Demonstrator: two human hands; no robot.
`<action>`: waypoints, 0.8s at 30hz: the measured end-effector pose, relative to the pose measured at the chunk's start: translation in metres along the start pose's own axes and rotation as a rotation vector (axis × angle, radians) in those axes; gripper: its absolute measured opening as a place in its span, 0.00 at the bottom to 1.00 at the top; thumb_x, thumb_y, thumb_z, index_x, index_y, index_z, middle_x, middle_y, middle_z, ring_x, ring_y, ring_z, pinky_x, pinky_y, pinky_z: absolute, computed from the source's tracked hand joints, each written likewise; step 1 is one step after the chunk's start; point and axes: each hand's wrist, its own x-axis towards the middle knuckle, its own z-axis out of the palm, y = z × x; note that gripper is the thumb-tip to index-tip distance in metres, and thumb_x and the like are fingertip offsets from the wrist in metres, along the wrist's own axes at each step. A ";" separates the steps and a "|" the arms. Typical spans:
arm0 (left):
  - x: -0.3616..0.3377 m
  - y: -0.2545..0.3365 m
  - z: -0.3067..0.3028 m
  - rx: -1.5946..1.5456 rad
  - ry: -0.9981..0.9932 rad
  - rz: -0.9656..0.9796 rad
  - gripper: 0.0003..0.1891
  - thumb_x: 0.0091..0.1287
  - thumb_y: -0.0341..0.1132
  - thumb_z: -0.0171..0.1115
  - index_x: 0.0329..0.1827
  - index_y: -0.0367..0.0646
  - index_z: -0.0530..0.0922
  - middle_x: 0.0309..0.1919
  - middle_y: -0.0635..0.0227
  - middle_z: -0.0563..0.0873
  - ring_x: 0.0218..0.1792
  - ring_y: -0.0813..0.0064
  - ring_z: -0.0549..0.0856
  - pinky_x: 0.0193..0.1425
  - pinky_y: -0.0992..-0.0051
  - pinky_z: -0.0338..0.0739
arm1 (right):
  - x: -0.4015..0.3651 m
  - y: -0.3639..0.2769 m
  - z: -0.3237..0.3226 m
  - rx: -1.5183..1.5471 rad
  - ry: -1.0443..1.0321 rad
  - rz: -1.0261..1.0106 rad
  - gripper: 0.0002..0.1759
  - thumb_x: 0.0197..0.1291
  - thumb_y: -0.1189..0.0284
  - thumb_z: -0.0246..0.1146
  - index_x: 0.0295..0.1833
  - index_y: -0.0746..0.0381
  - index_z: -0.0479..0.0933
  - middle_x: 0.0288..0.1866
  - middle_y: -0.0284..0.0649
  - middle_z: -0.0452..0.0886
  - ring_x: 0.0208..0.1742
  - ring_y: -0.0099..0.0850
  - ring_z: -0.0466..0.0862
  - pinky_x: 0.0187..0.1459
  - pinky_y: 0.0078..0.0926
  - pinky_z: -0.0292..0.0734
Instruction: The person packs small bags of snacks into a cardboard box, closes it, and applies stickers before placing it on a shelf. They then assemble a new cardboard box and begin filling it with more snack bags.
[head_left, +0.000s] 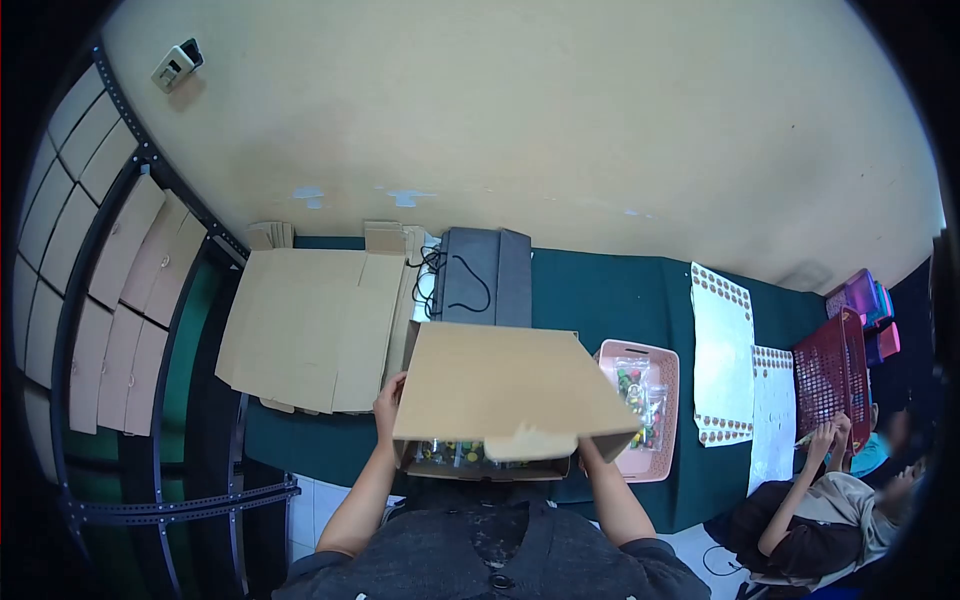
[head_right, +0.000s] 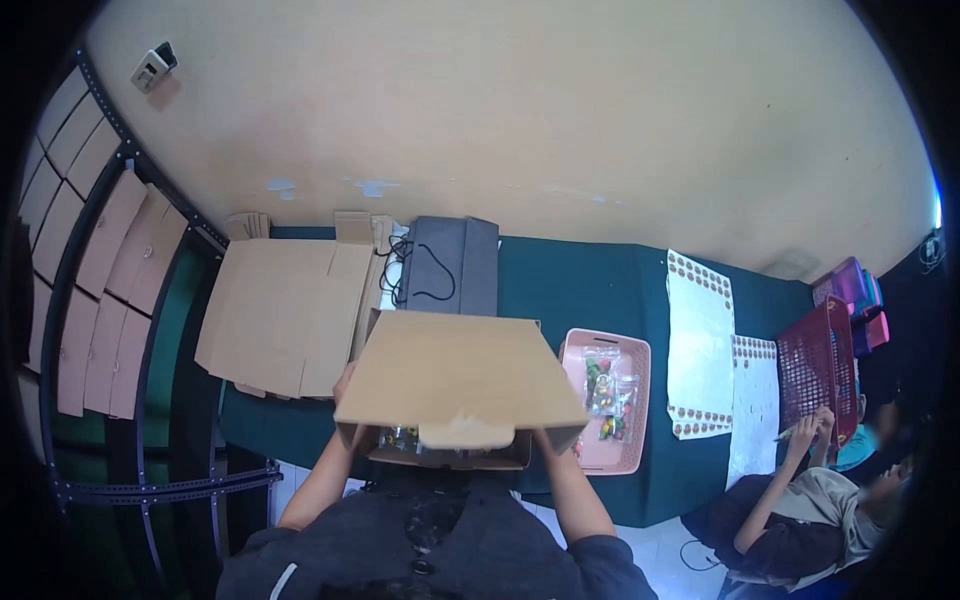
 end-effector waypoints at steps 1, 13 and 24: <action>-0.002 0.003 -0.009 0.344 -0.020 0.272 0.19 0.57 0.19 0.53 0.53 0.38 0.77 0.46 0.54 0.83 0.51 0.61 0.82 0.59 0.71 0.73 | -0.004 0.001 -0.005 0.018 -0.029 -0.025 0.32 0.65 0.59 0.55 0.68 0.66 0.60 0.68 0.47 0.65 0.70 0.37 0.63 0.66 0.33 0.61; -0.030 -0.017 -0.038 -0.272 -0.419 -0.345 0.34 0.72 0.58 0.37 0.73 0.45 0.57 0.71 0.59 0.62 0.72 0.63 0.59 0.72 0.60 0.54 | -0.038 -0.074 -0.019 0.692 -0.253 0.096 0.37 0.70 0.46 0.39 0.74 0.61 0.50 0.72 0.45 0.60 0.71 0.35 0.62 0.68 0.33 0.58; -0.019 0.008 -0.016 -0.139 -0.335 -0.168 0.29 0.65 0.40 0.60 0.64 0.33 0.65 0.56 0.57 0.78 0.57 0.68 0.77 0.62 0.72 0.69 | -0.022 -0.107 0.030 0.326 -0.147 -0.071 0.38 0.65 0.69 0.57 0.74 0.62 0.46 0.71 0.50 0.60 0.71 0.38 0.61 0.68 0.31 0.56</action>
